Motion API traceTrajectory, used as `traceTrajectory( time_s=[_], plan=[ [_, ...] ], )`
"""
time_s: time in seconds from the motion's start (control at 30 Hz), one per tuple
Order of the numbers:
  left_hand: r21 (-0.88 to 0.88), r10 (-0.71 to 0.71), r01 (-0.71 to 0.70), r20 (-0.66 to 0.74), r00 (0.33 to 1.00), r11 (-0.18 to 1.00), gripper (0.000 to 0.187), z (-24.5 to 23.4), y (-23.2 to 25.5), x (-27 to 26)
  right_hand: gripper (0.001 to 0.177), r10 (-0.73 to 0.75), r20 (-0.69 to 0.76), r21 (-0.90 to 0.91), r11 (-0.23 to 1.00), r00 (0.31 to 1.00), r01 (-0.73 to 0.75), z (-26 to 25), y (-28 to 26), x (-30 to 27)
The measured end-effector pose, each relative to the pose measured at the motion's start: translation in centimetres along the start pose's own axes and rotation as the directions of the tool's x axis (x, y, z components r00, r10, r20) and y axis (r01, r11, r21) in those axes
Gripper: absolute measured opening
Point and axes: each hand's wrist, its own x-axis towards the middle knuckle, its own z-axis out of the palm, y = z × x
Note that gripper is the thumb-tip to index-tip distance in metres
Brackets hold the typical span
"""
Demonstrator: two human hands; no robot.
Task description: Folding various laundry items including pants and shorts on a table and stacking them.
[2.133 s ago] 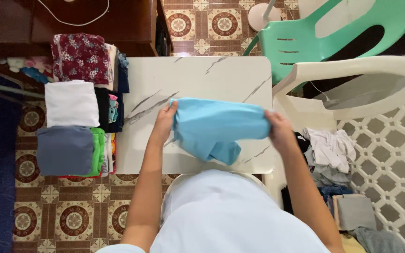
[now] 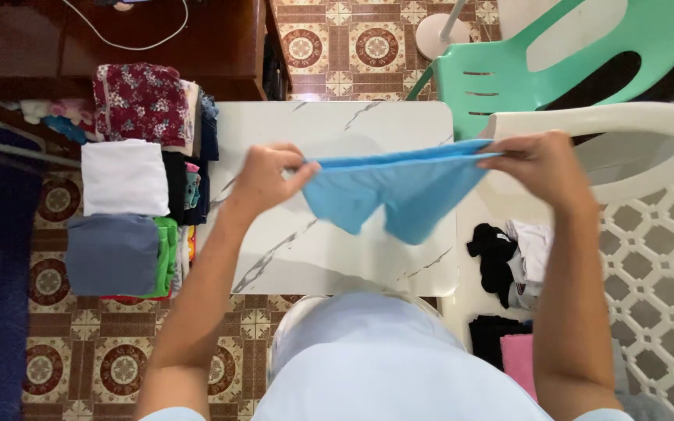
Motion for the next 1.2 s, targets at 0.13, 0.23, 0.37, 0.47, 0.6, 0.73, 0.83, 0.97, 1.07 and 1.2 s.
traceTrajectory(
  time_s=[0.13,0.23,0.37,0.47,0.6,0.73,0.83,0.97,1.07,1.2],
  plan=[
    [-0.523,-0.18,0.355,0.356,0.917,0.775,0.023,3.1,1.5,-1.1,0.021,0.11,0.04,0.239,0.964,0.993,-0.116,-2.5,1.8,1.5],
    [-0.643,-0.21,0.476,0.447,0.869,0.6,0.023,6.7,2.3,-3.0,0.034,0.051,-0.12,0.138,0.99,0.991,-0.034,-2.8,1.0,5.4],
    [-0.581,-0.353,0.549,0.423,0.835,0.601,0.024,10.5,2.6,-6.6,0.019,-0.164,-0.133,-0.137,0.98,0.978,0.145,6.2,4.7,14.4],
    [-0.379,-0.573,0.646,0.298,0.763,0.662,0.03,13.5,1.2,-10.3,0.016,0.006,-0.021,0.0,1.0,1.0,-0.006,16.3,3.1,20.1],
    [-0.326,-0.738,0.748,0.184,0.649,0.577,0.027,18.7,-2.9,-16.3,0.031,-0.319,0.017,0.052,0.947,0.948,0.318,27.4,-0.4,20.7],
    [-0.238,-0.856,0.849,0.107,0.506,0.473,0.027,23.3,-7.9,-21.5,0.03,-0.336,0.209,0.327,0.909,0.918,0.258,31.7,-1.6,16.0],
    [-0.123,-0.888,0.907,0.186,0.42,0.403,0.032,24.4,-10.0,-23.6,0.019,-0.074,0.209,0.202,0.979,0.975,0.031,29.7,0.6,9.4],
    [-0.136,-0.887,0.947,0.331,0.321,0.292,0.033,24.8,-11.2,-24.8,0.018,0.275,0.108,0.305,0.906,0.956,-0.295,27.6,7.7,-0.2],
    [-0.001,-0.863,0.947,0.409,0.295,0.323,0.034,25.0,-12.1,-25.5,0.021,0.551,-0.09,0.287,0.812,0.829,-0.508,27.1,13.4,-6.6],
    [0.016,-0.803,0.816,0.191,0.565,0.578,0.034,25.1,-11.7,-25.5,0.033,0.729,-0.084,0.199,0.68,0.679,-0.705,27.7,17.4,-11.3]
  ],
)
